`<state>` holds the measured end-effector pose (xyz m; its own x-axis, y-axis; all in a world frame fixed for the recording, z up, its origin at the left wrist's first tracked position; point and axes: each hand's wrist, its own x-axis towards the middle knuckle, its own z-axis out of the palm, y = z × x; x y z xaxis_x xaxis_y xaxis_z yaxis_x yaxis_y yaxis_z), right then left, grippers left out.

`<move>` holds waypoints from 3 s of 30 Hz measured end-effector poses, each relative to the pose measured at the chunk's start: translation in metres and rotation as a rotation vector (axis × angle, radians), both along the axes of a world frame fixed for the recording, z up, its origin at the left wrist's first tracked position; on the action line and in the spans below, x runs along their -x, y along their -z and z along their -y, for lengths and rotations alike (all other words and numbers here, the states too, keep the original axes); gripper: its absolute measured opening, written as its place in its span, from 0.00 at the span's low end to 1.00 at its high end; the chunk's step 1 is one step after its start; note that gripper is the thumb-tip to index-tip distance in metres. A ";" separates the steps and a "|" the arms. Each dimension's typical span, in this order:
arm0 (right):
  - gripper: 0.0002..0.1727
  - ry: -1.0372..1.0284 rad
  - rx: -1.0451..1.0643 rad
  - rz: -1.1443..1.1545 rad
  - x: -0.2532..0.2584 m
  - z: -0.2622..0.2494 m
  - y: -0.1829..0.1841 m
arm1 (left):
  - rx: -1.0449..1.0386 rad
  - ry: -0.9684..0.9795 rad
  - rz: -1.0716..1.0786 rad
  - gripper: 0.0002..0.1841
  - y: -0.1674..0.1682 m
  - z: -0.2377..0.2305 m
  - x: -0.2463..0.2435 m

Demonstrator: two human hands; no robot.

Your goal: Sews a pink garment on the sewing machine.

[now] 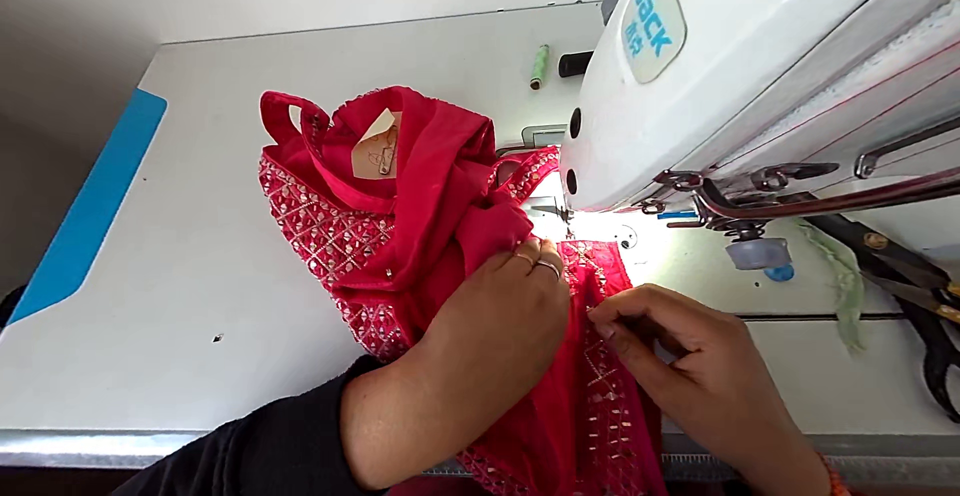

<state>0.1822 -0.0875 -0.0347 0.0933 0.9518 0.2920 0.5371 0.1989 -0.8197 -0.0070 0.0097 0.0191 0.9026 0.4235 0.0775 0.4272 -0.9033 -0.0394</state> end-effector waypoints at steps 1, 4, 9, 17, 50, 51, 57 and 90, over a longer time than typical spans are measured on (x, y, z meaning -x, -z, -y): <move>0.06 -0.019 0.025 -0.019 -0.005 0.001 -0.001 | 0.037 0.004 -0.016 0.20 -0.002 0.002 0.000; 0.05 -0.078 0.117 -0.143 -0.020 0.002 -0.005 | 0.075 0.030 -0.021 0.18 -0.005 0.004 0.000; 0.04 -0.166 0.097 -0.407 -0.032 0.001 -0.009 | 0.115 0.053 0.033 0.17 -0.002 -0.001 0.002; 0.10 -0.007 0.111 -0.020 -0.002 -0.012 -0.016 | 0.087 0.087 0.096 0.14 0.002 -0.003 0.006; 0.14 -0.103 -0.028 0.174 -0.007 0.011 -0.004 | 0.017 0.043 0.058 0.22 0.009 -0.001 0.006; 0.13 -0.094 -0.073 0.204 -0.005 0.014 -0.002 | 0.019 0.046 0.057 0.23 0.009 -0.001 0.006; 0.10 -0.050 -0.262 0.384 -0.001 0.024 0.007 | -0.015 0.055 0.007 0.24 0.007 0.000 0.004; 0.07 -0.440 -0.272 0.323 -0.004 0.079 -0.006 | -0.007 0.023 0.026 0.28 0.012 0.001 0.003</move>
<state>0.1860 -0.1662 -0.0286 -0.4259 0.7680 0.4783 0.5702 0.6382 -0.5173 -0.0096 0.0088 0.0075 0.9097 0.4021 0.1037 0.4074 -0.9126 -0.0352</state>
